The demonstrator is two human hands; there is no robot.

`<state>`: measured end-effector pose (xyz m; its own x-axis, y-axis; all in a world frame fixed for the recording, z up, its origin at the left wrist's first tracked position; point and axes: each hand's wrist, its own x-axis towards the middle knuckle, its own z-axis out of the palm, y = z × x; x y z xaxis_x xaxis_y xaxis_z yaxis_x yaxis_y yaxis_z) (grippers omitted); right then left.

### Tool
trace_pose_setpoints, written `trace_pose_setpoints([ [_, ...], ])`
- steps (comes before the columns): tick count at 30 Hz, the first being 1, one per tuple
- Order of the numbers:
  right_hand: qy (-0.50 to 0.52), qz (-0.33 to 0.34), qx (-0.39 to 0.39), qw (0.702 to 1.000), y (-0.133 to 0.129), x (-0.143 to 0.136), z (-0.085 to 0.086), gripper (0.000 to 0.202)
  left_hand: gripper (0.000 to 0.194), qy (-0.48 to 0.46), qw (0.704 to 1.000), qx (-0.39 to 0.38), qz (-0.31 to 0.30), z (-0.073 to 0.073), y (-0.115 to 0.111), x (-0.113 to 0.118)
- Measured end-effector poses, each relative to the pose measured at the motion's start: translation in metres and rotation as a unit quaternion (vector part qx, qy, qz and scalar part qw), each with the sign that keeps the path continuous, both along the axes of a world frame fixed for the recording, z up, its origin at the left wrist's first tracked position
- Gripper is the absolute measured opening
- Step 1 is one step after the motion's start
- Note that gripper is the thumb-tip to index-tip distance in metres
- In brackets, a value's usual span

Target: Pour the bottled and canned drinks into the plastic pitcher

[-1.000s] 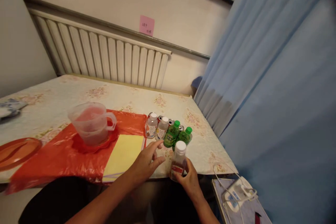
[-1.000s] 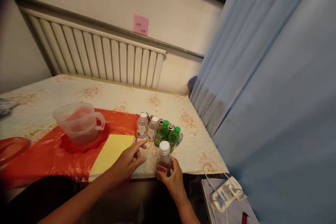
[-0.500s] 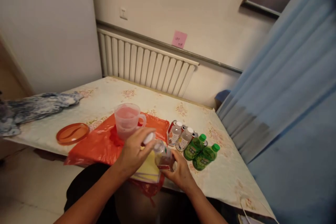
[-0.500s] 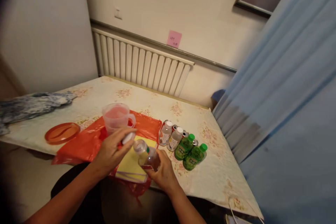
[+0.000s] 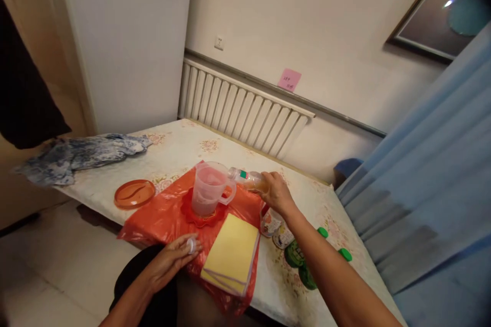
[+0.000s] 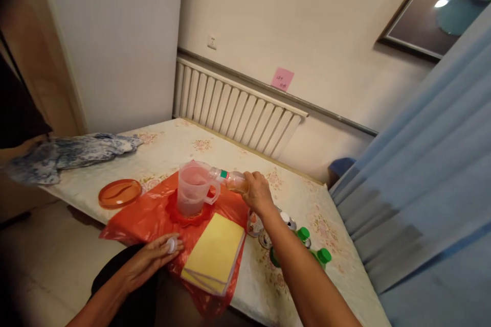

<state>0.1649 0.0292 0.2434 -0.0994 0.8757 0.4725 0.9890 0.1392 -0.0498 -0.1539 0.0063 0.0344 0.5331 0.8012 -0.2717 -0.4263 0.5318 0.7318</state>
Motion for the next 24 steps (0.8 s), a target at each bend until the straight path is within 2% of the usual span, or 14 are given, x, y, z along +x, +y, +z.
trace_pose_setpoints([
  [4,-0.103,-0.029,-0.031,0.994,0.025,0.000,0.019,0.045,0.044,-0.037,0.999,0.005,-0.036,-0.011,0.001,-0.004],
  [9,-0.179,-0.030,-0.054,0.982,0.042,-0.009,0.034,0.036,0.037,-0.052,0.998,0.008,-0.037,-0.014,0.003,0.000],
  [13,-0.225,-0.035,-0.066,0.971,0.051,-0.018,0.045,0.036,0.034,-0.069,0.997,0.012,-0.032,-0.015,0.003,0.000],
  [19,-0.297,-0.010,-0.043,0.954,0.057,-0.031,0.067,0.045,0.032,-0.079,0.996,0.013,-0.034,-0.017,0.002,0.000],
  [24,-0.347,0.016,-0.010,0.938,0.060,-0.048,0.085,0.036,0.033,-0.070,0.997,0.018,-0.031,-0.014,0.001,0.000],
])
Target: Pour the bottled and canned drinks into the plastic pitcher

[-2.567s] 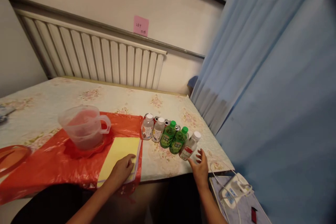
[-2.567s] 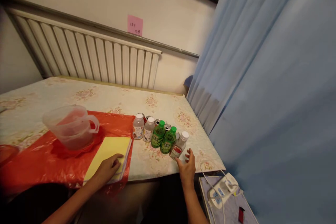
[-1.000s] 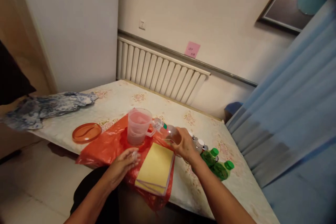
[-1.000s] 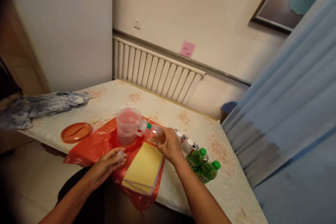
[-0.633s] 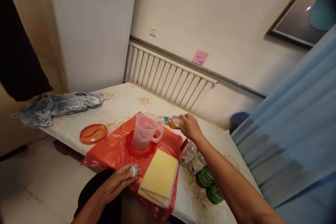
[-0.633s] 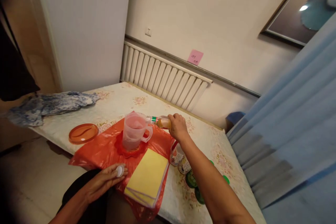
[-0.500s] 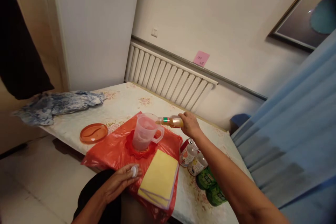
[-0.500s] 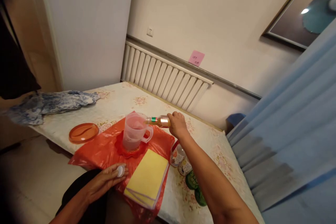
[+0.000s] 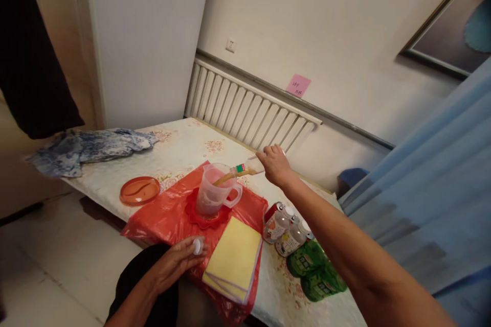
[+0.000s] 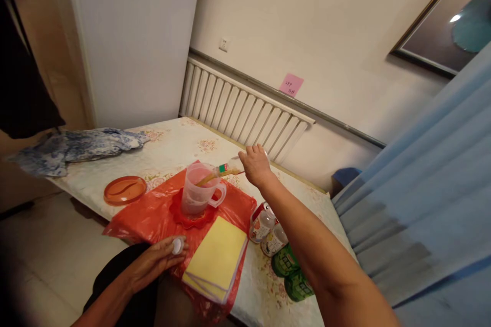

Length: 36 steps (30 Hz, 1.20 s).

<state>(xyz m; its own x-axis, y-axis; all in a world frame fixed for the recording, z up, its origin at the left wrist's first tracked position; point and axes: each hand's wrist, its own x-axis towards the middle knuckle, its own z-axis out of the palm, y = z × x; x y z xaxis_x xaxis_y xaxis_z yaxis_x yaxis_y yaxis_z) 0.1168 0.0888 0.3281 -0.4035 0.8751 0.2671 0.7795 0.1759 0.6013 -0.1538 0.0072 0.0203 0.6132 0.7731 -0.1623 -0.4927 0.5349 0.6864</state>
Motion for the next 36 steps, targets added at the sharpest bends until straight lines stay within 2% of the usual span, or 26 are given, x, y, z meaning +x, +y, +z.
trace_pose_setpoints([
  [6,-0.058,0.059,0.021,0.996,0.004,-0.022,0.010,0.030,0.038,0.006,1.000,-0.010,0.005,0.000,-0.002,-0.001],
  [16,-0.097,0.115,0.041,0.988,0.008,-0.038,0.004,0.023,0.040,0.003,1.000,-0.024,0.017,-0.001,-0.003,-0.001],
  [19,-0.077,0.090,0.021,0.993,0.006,-0.036,0.000,0.024,0.044,0.006,0.999,-0.026,0.023,0.002,-0.003,-0.001],
  [25,0.058,-0.044,-0.059,0.996,-0.003,-0.023,-0.022,0.032,0.043,0.029,0.999,-0.027,0.037,0.014,-0.004,-0.005],
  [28,0.171,-0.085,-0.099,0.977,-0.010,-0.014,-0.035,0.045,0.044,0.054,0.997,-0.007,0.049,0.025,-0.003,-0.006],
  [30,0.261,-0.104,-0.131,0.951,-0.015,-0.008,-0.045,0.049,0.043,0.074,0.995,0.018,0.061,0.037,0.000,-0.005],
  [32,0.328,-0.114,-0.160,0.924,-0.021,-0.002,-0.055,0.052,0.040,0.098,0.991,0.052,0.080,0.053,0.003,-0.001],
  [36,0.403,-0.095,-0.194,0.889,-0.042,0.006,-0.081,0.046,0.040,0.155,0.969,0.131,0.143,0.092,0.013,0.010],
])
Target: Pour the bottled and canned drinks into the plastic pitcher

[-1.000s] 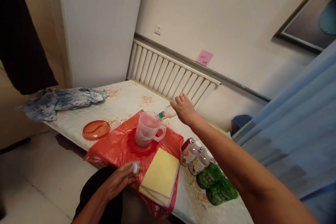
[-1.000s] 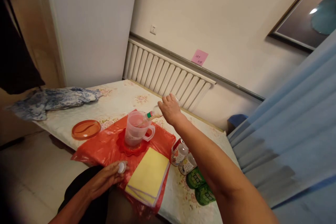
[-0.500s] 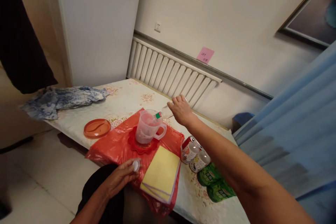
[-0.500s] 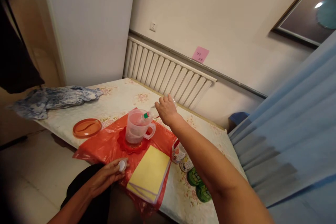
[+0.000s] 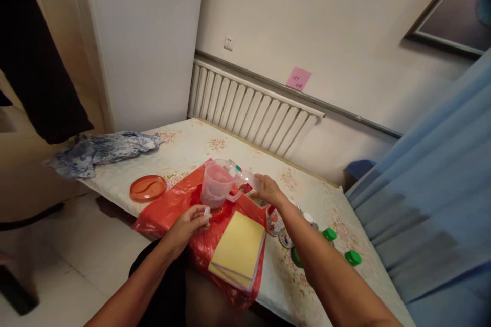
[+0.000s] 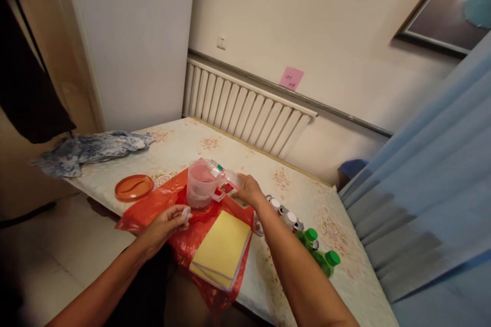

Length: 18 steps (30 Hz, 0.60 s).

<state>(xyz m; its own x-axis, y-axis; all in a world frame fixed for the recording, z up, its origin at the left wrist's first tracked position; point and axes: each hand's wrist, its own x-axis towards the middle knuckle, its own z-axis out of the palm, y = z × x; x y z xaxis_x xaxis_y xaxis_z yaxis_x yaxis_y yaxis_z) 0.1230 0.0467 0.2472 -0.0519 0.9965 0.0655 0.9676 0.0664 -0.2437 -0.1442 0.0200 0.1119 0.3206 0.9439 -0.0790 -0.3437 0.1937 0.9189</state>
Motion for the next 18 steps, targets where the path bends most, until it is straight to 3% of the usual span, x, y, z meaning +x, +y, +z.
trace_pose_setpoints([
  [5,0.152,0.004,0.043,0.987,-0.036,0.010,-0.043,0.065,0.048,0.050,0.994,0.086,0.047,0.043,0.010,0.009],
  [9,0.195,0.026,0.052,0.979,-0.064,0.015,-0.071,0.068,0.048,0.107,0.981,0.151,0.047,0.062,0.013,0.016],
  [13,0.207,0.050,0.051,0.976,-0.084,0.013,-0.081,0.066,0.042,0.179,0.960,0.215,0.028,0.071,0.008,0.023],
  [18,0.204,0.046,0.053,0.976,-0.097,0.010,-0.078,0.066,0.034,0.261,0.922,0.287,-0.005,0.082,-0.005,0.027],
])
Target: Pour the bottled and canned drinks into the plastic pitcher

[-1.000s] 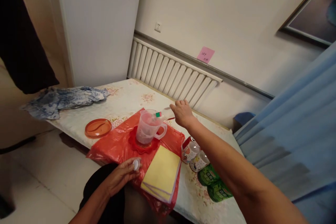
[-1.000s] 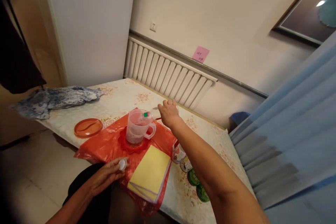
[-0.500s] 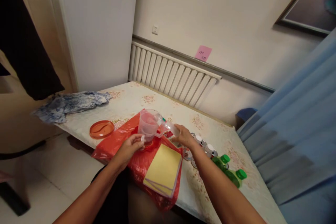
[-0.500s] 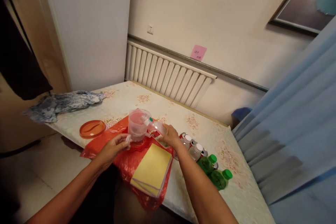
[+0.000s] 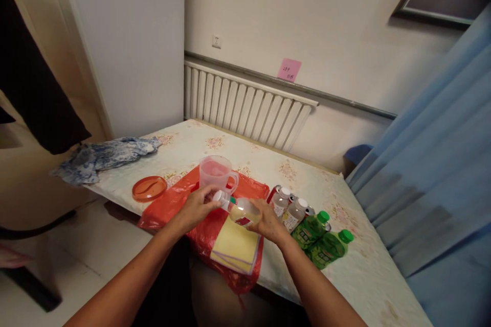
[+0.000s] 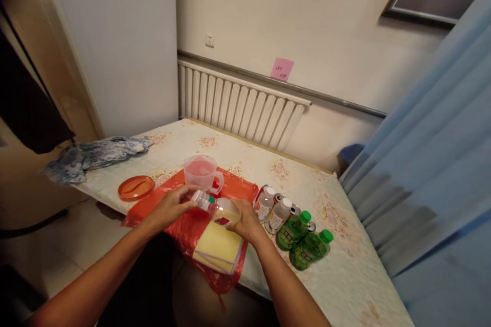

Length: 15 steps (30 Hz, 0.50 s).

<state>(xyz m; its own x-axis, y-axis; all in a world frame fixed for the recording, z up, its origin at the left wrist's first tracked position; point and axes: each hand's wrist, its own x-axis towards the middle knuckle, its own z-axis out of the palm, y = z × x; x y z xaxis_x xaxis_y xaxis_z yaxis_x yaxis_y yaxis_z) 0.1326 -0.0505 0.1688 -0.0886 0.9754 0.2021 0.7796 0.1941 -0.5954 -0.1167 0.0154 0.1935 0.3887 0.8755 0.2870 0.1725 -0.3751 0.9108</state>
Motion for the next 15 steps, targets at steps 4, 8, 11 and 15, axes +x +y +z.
trace_pose_setpoints([
  [4,0.005,0.006,0.008,1.000,-0.006,-0.001,0.003,0.055,0.030,0.049,0.997,0.066,-0.008,0.007,-0.005,0.001],
  [8,0.006,0.003,0.023,1.000,-0.008,-0.006,-0.002,0.057,0.030,0.080,0.994,0.069,-0.018,0.010,-0.007,0.000],
  [11,0.019,0.021,0.033,0.999,-0.009,-0.017,-0.008,0.063,0.028,0.096,0.993,0.061,-0.034,0.016,-0.011,-0.004],
  [15,0.061,0.025,0.023,0.998,-0.011,-0.039,-0.020,0.076,0.024,0.134,0.987,0.073,-0.053,0.031,-0.015,-0.023],
])
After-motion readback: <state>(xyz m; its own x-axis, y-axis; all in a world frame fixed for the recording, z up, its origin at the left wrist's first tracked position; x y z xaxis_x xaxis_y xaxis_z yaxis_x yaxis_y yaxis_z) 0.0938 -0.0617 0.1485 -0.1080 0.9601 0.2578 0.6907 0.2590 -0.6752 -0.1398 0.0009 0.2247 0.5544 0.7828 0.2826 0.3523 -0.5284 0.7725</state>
